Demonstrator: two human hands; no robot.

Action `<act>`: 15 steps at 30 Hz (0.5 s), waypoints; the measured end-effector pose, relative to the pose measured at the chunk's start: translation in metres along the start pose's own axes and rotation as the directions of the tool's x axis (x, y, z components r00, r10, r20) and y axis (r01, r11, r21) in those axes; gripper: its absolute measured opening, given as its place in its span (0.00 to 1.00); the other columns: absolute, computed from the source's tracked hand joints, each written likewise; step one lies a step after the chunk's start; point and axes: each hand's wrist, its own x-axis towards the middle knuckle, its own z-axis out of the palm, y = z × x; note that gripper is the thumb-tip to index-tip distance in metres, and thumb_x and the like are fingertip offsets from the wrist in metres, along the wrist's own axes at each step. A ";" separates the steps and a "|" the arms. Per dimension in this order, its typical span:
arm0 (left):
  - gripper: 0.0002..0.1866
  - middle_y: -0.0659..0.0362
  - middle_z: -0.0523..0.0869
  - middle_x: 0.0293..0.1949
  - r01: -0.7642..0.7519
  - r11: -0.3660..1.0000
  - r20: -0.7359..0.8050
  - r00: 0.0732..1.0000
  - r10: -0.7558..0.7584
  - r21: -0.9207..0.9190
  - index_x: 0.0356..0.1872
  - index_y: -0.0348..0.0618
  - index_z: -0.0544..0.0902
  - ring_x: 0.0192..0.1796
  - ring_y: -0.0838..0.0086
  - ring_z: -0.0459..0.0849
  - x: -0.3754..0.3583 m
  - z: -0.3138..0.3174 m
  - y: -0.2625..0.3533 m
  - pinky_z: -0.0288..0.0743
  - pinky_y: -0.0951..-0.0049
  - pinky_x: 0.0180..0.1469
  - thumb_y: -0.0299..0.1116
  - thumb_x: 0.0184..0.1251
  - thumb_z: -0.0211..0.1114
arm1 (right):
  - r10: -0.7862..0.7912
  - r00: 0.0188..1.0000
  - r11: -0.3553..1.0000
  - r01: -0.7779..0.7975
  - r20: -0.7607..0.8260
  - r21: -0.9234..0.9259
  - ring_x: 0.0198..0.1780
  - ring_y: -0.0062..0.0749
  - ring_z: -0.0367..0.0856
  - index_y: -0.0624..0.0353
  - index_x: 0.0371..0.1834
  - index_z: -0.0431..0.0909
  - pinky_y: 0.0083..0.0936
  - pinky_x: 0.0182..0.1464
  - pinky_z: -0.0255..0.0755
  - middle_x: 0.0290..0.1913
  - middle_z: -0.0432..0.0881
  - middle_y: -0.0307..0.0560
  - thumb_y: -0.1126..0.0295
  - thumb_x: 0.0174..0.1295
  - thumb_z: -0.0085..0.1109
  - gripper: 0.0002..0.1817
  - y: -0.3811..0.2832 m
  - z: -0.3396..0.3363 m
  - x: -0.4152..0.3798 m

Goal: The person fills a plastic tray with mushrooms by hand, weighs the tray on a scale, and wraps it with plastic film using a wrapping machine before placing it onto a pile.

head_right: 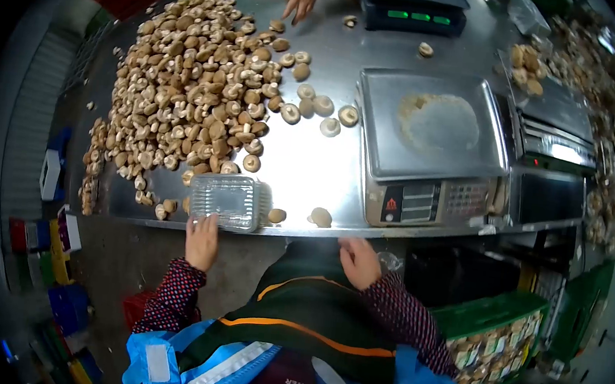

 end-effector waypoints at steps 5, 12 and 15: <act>0.11 0.54 0.77 0.35 -0.410 0.890 -0.020 0.910 0.415 -0.198 0.37 0.40 0.76 0.44 0.63 0.75 0.019 0.007 -0.063 0.64 0.63 0.55 0.25 0.50 0.54 | -0.229 0.964 0.807 0.111 -0.135 -0.580 0.42 0.48 0.77 0.61 0.46 0.74 0.39 0.47 0.70 0.43 0.76 0.55 0.60 0.52 0.59 0.21 -0.011 0.053 0.057; 0.04 0.54 0.75 0.26 -0.404 0.779 -0.202 0.915 0.350 -0.480 0.27 0.41 0.75 0.37 0.61 0.75 0.022 0.007 -0.087 0.67 0.66 0.41 0.26 0.47 0.57 | 0.277 0.959 0.836 -0.210 -0.060 0.506 0.41 0.29 0.74 0.62 0.69 0.37 0.28 0.40 0.73 0.60 0.63 0.61 0.57 0.57 0.60 0.47 -0.025 0.121 0.176; 0.08 0.53 0.75 0.28 -0.412 0.609 -0.222 0.904 0.365 -0.678 0.30 0.41 0.75 0.36 0.61 0.76 0.024 0.030 -0.087 0.69 0.65 0.39 0.27 0.46 0.60 | 0.104 0.992 0.936 -0.071 -0.076 0.344 0.42 0.26 0.74 0.62 0.64 0.57 0.22 0.43 0.70 0.57 0.69 0.54 0.62 0.60 0.57 0.32 -0.054 0.132 0.190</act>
